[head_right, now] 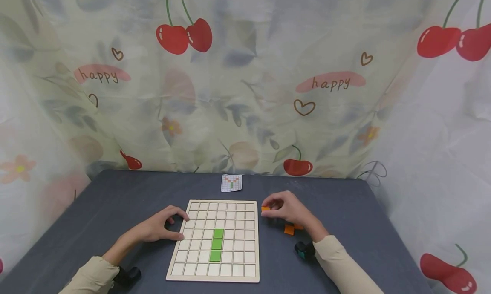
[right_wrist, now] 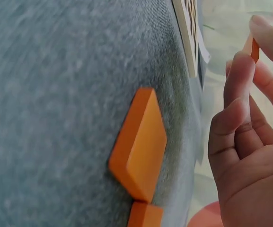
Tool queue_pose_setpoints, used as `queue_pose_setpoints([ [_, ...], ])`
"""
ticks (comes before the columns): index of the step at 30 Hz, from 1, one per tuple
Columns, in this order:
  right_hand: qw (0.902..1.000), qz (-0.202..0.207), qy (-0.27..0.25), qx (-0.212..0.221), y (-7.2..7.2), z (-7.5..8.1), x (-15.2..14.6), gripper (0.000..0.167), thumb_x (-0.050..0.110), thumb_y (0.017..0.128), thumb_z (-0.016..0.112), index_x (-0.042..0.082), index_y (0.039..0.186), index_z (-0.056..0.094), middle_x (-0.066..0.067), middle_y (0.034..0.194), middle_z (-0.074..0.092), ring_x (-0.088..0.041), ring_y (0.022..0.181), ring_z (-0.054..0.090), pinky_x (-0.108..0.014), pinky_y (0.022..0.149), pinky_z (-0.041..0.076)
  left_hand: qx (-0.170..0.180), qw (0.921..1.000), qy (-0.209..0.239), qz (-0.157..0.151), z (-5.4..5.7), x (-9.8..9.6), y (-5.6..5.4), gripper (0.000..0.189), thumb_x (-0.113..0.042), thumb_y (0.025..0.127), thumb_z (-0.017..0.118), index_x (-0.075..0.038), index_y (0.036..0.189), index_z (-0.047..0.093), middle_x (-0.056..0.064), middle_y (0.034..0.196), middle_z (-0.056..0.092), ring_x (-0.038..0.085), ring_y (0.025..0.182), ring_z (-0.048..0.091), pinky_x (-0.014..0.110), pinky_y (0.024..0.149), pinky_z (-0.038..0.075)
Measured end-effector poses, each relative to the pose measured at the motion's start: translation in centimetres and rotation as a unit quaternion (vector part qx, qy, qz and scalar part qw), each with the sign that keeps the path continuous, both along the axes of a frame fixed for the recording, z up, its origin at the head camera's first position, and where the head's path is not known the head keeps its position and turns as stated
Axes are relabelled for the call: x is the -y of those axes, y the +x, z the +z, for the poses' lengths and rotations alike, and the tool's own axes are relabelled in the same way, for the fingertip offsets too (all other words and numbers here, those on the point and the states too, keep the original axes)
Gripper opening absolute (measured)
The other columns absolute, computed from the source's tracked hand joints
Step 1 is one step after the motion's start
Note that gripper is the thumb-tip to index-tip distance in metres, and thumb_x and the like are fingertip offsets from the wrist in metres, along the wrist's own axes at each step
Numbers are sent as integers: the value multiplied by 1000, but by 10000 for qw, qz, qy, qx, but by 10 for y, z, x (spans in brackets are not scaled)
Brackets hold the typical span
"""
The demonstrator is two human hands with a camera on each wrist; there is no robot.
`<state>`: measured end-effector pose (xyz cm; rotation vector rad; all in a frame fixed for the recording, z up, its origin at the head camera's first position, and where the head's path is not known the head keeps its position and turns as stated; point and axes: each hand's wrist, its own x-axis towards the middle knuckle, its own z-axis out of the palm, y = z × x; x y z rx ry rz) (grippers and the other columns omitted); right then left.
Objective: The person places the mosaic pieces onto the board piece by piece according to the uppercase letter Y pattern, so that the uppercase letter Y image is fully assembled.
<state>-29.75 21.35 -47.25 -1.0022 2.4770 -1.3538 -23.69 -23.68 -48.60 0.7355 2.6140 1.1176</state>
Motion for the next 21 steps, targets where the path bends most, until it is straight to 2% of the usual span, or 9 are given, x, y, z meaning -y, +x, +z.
queue_pose_setpoints([
  [7, 9992, 131, -284, 239, 2, 3, 8, 21, 11, 89, 82, 3, 108, 76, -5, 94, 71, -20, 69, 61, -29, 63, 52, 149, 9999, -10, -30, 10, -4, 4, 42, -27, 86, 85, -11, 120, 66, 11, 121, 49, 27, 97, 47, 46, 84, 41],
  [14, 9980, 397, -389, 290, 0, 0, 15, 24, 6, 89, 80, 1, 112, 73, -7, 91, 70, -20, 69, 62, -29, 65, 53, 149, 9999, -74, -11, 14, -6, 4, 41, -23, 85, 86, -11, 119, 66, 12, 120, 50, 28, 97, 48, 46, 84, 41],
  [21, 9969, 452, -425, 491, 0, 2, 23, 25, 7, 90, 79, 5, 114, 74, -8, 104, 71, -24, 75, 66, -32, 69, 54, 230, 9997, -36, 21, 15, -6, 5, 41, -22, 85, 86, -11, 120, 66, 12, 121, 49, 28, 97, 47, 47, 84, 41],
])
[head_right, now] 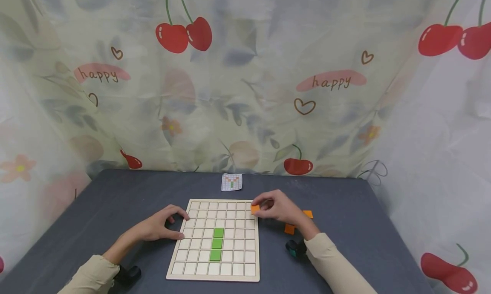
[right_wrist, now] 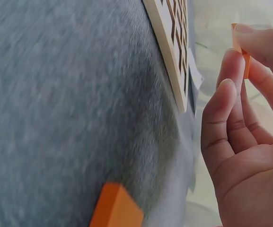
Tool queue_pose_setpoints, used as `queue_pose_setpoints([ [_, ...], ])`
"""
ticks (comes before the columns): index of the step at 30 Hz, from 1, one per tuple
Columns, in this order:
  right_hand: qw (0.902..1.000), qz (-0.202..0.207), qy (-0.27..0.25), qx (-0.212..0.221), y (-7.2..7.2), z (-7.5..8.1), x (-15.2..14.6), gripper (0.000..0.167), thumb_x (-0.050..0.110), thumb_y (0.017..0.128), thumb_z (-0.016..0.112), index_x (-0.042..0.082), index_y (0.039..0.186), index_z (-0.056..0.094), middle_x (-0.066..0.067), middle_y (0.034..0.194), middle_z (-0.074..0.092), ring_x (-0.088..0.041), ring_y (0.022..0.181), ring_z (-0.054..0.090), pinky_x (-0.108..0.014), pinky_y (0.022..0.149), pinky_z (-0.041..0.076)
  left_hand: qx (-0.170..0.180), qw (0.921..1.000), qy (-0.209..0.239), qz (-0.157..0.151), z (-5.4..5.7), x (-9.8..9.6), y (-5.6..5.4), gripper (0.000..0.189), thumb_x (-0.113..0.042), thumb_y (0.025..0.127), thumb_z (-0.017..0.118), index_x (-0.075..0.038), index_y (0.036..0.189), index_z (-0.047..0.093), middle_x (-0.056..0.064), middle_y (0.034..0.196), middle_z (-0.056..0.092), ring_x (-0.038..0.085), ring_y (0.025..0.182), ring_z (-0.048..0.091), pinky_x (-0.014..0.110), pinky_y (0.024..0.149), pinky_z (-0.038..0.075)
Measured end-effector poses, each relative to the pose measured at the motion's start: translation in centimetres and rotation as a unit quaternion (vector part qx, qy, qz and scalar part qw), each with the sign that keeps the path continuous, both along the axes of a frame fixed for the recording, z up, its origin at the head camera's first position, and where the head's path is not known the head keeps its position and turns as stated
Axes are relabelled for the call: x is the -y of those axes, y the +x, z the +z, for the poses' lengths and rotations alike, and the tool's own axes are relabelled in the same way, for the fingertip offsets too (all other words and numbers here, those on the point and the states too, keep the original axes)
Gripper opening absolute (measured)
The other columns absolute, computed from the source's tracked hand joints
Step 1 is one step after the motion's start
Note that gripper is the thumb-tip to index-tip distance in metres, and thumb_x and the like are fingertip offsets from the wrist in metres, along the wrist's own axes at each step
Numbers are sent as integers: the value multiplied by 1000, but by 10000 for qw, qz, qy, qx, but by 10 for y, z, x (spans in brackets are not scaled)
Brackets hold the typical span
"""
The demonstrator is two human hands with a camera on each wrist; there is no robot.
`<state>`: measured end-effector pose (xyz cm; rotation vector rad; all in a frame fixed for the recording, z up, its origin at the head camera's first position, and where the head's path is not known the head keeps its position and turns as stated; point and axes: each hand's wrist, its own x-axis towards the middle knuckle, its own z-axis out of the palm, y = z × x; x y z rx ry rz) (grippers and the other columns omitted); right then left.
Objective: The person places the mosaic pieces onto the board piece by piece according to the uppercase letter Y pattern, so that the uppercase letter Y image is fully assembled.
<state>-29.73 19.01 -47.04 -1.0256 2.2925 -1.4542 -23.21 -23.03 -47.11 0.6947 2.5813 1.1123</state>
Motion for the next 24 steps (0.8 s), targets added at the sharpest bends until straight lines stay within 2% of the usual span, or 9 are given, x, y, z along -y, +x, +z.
queue_pose_setpoints([
  [4, 9999, 69, -85, -12, 0, 0, 7, 26, 6, 90, 80, 3, 115, 75, -9, 107, 72, -24, 79, 67, -31, 71, 55, 7, 10000, 3, 1, 0, 0, 0, 41, -22, 85, 86, -11, 119, 66, 12, 121, 49, 29, 98, 48, 48, 85, 41],
  [12, 9993, 80, -118, -359, 4, 0, 26, 26, 10, 88, 82, 5, 113, 77, -6, 97, 73, -22, 74, 65, -29, 67, 52, 2, 10000, 19, -23, 0, -1, 0, 41, -21, 85, 86, -10, 119, 66, 13, 120, 49, 30, 98, 48, 50, 85, 41],
  [19, 9998, 17, -27, -170, 7, -2, 46, 26, 12, 88, 82, 3, 112, 77, -5, 102, 74, -22, 83, 69, -30, 73, 54, 26, 10000, 14, -23, 1, 0, 1, 41, -22, 86, 85, -11, 119, 66, 12, 120, 49, 29, 98, 47, 48, 84, 41],
  [24, 9996, 193, -134, -157, 6, -4, 61, 25, 7, 90, 79, -1, 113, 75, -9, 105, 74, -25, 85, 71, -32, 75, 55, 50, 10000, 52, -26, 1, -1, 1, 41, -21, 86, 86, -10, 119, 65, 13, 120, 49, 29, 98, 47, 50, 84, 40],
])
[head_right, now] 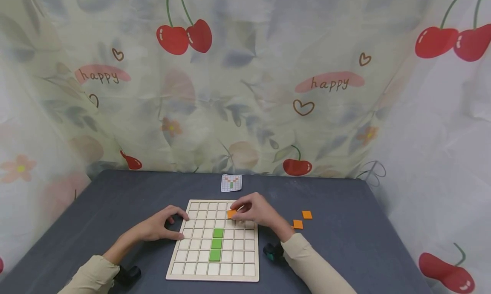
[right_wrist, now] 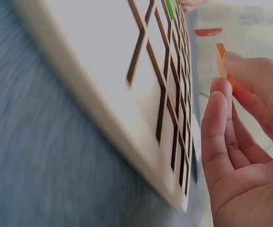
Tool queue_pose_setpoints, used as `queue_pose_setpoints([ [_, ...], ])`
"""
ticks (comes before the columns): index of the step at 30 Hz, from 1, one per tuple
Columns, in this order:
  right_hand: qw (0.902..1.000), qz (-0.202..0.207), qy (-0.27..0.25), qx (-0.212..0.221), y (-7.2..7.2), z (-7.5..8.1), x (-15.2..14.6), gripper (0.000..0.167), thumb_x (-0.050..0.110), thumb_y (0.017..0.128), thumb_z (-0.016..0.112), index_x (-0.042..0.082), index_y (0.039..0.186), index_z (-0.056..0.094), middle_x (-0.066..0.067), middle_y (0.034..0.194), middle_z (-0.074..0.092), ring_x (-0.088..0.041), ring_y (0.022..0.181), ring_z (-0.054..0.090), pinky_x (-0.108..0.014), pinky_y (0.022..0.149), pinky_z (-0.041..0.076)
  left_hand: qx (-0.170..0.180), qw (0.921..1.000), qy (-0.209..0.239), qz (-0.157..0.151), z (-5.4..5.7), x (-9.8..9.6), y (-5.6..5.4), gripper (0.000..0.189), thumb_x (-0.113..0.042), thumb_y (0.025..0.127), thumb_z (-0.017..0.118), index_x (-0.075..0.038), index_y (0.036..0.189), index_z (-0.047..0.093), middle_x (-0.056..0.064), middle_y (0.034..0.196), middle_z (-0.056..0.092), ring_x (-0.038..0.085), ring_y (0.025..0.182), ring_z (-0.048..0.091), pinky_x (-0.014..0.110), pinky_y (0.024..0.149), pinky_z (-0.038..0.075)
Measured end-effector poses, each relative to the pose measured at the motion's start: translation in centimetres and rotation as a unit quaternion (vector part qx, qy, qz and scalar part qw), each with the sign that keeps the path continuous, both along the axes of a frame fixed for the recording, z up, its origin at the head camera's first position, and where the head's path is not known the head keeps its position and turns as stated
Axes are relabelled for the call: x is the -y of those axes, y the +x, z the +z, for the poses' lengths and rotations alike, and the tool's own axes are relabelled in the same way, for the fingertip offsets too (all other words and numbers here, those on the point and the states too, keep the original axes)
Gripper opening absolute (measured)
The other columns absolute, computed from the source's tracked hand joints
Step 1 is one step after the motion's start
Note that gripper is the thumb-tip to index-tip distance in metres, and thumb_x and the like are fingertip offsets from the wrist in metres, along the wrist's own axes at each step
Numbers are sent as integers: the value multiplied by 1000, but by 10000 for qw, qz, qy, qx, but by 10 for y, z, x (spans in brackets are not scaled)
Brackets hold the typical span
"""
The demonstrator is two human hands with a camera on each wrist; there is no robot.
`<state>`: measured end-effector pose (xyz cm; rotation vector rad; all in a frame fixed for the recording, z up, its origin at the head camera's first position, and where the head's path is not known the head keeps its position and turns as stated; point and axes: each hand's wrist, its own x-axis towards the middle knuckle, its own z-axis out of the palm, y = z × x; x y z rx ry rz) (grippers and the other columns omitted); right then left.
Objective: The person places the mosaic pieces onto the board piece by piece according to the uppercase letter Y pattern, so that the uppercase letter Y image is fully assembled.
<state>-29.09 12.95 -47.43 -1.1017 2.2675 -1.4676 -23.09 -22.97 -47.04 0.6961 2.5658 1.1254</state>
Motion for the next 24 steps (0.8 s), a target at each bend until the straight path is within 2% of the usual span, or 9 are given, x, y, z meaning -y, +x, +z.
queue_pose_setpoints([
  [8, 9995, -35, -164, 249, 2, -2, 23, 25, 6, 88, 81, 0, 112, 76, -8, 107, 74, -25, 91, 71, -33, 79, 55, 1, 10000, -28, 42, 1, -1, 1, 41, -21, 85, 86, -10, 119, 66, 13, 121, 49, 30, 99, 47, 50, 85, 40],
  [15, 9986, -40, -344, 402, 0, -6, 37, 25, 6, 88, 81, 0, 112, 76, -10, 106, 74, -28, 90, 71, -34, 79, 55, -13, 9999, -64, 91, 1, -1, 1, 41, -21, 84, 87, -11, 118, 66, 13, 121, 49, 30, 99, 47, 49, 85, 41],
  [20, 9988, -35, -325, 350, -1, -7, 45, 25, 5, 88, 80, -3, 112, 74, -14, 105, 73, -27, 89, 71, -34, 79, 55, 8, 9999, -79, 98, 1, -1, 1, 41, -20, 84, 87, -11, 118, 66, 12, 120, 49, 30, 98, 47, 49, 84, 40],
  [24, 9984, -168, -260, 482, 0, -7, 52, 24, 5, 88, 81, -2, 111, 75, -12, 104, 73, -25, 90, 71, -32, 79, 55, 5, 9999, -94, 72, 0, -1, 0, 41, -21, 85, 87, -11, 118, 66, 12, 120, 49, 29, 98, 47, 49, 84, 40],
])
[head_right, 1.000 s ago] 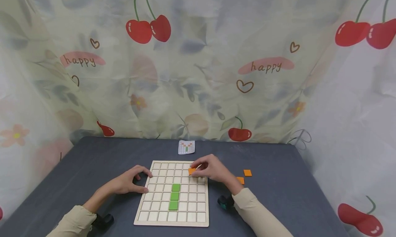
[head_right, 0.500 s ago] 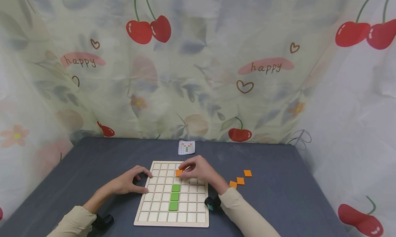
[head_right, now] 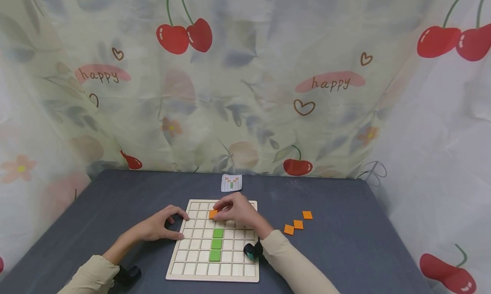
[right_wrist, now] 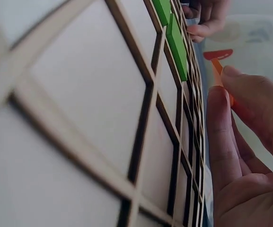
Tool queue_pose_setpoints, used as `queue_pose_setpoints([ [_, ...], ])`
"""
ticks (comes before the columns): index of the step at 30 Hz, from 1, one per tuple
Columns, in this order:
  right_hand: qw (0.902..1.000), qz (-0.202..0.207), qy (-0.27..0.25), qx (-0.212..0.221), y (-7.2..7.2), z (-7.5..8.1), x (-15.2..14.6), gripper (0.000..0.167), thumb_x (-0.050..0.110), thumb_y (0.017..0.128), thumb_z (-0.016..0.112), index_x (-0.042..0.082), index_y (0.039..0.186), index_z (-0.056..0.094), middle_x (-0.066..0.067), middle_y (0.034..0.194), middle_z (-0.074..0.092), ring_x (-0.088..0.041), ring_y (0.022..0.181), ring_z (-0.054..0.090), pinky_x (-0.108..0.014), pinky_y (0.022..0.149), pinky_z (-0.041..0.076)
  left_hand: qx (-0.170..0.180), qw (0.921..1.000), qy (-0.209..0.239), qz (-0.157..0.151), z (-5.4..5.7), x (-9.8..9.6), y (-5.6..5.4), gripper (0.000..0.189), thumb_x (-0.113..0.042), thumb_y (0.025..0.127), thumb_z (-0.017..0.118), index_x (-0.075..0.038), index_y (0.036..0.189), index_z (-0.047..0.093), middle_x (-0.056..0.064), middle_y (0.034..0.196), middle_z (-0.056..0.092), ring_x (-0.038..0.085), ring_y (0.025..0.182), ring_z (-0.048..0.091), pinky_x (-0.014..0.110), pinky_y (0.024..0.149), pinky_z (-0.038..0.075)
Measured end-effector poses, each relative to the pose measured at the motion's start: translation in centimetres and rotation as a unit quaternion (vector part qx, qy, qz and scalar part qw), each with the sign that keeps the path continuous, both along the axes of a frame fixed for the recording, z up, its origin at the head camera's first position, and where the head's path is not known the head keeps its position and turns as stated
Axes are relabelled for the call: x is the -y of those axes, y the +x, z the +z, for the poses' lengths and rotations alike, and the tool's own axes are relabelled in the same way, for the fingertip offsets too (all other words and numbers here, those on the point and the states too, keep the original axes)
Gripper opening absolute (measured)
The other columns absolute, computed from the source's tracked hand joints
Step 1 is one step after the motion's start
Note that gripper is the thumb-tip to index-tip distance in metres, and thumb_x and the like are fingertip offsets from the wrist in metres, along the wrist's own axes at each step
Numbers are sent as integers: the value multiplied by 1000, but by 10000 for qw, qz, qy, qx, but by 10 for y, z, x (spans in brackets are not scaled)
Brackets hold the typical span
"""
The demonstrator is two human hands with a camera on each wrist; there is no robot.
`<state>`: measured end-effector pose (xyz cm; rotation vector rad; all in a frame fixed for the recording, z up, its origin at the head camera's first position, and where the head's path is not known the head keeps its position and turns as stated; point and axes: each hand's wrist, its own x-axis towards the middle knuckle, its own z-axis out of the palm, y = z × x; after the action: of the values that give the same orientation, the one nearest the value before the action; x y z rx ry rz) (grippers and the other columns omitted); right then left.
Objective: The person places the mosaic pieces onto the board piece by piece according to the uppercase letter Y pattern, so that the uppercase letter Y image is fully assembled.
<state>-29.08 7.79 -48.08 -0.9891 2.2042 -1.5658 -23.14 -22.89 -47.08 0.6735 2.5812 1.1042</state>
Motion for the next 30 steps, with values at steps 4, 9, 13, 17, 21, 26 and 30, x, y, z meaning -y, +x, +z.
queue_pose_setpoints([
  [4, 9999, -87, 11, 113, 1, 0, 6, 24, 4, 88, 81, -2, 110, 75, -13, 104, 73, -27, 90, 71, -31, 78, 55, -8, 10000, -41, -11, -1, 1, -1, 41, -23, 85, 86, -12, 119, 66, 12, 120, 49, 29, 98, 47, 48, 84, 40],
  [9, 9998, -154, 141, -54, 1, 0, 12, 24, 7, 87, 82, -1, 109, 76, -13, 104, 74, -24, 86, 71, -30, 75, 54, 1, 10000, -69, -3, -2, 1, -2, 41, -24, 86, 86, -13, 119, 65, 11, 119, 49, 28, 98, 47, 47, 85, 40],
  [13, 9990, -277, 309, -150, 2, 2, 17, 23, 11, 87, 83, 3, 108, 78, -9, 103, 74, -22, 84, 69, -29, 73, 53, -39, 10000, -80, -21, -2, 2, -2, 41, -24, 86, 86, -12, 119, 65, 11, 118, 49, 29, 98, 47, 47, 85, 41],
  [17, 9986, -373, 347, -142, 4, 4, 22, 22, 9, 87, 83, 3, 107, 78, -7, 102, 74, -23, 86, 69, -29, 74, 53, -15, 10000, -64, -17, -1, 2, -1, 41, -23, 86, 86, -12, 120, 65, 11, 119, 49, 29, 98, 47, 48, 85, 40],
  [21, 9983, -470, 349, -55, 2, 2, 27, 23, 10, 87, 83, 2, 107, 78, -6, 101, 74, -21, 86, 68, -30, 75, 53, 14, 10000, -32, -3, -3, 3, -3, 42, -26, 86, 86, -13, 119, 65, 10, 119, 49, 28, 98, 47, 48, 85, 40],
  [26, 9977, -525, 436, -18, -2, -1, 33, 22, 13, 87, 84, 4, 107, 78, -3, 101, 74, -15, 87, 67, -31, 77, 52, -25, 10000, -64, 39, -10, 6, -6, 44, -32, 84, 86, -15, 119, 66, 8, 118, 50, 25, 98, 47, 44, 85, 41],
  [30, 9971, -564, 499, -57, -2, -1, 37, 20, 12, 86, 84, 5, 105, 79, -1, 100, 73, -13, 86, 66, -31, 78, 52, -68, 10000, -31, -35, -4, 3, -3, 42, -26, 86, 86, -12, 119, 65, 12, 118, 50, 28, 98, 47, 45, 84, 40],
])
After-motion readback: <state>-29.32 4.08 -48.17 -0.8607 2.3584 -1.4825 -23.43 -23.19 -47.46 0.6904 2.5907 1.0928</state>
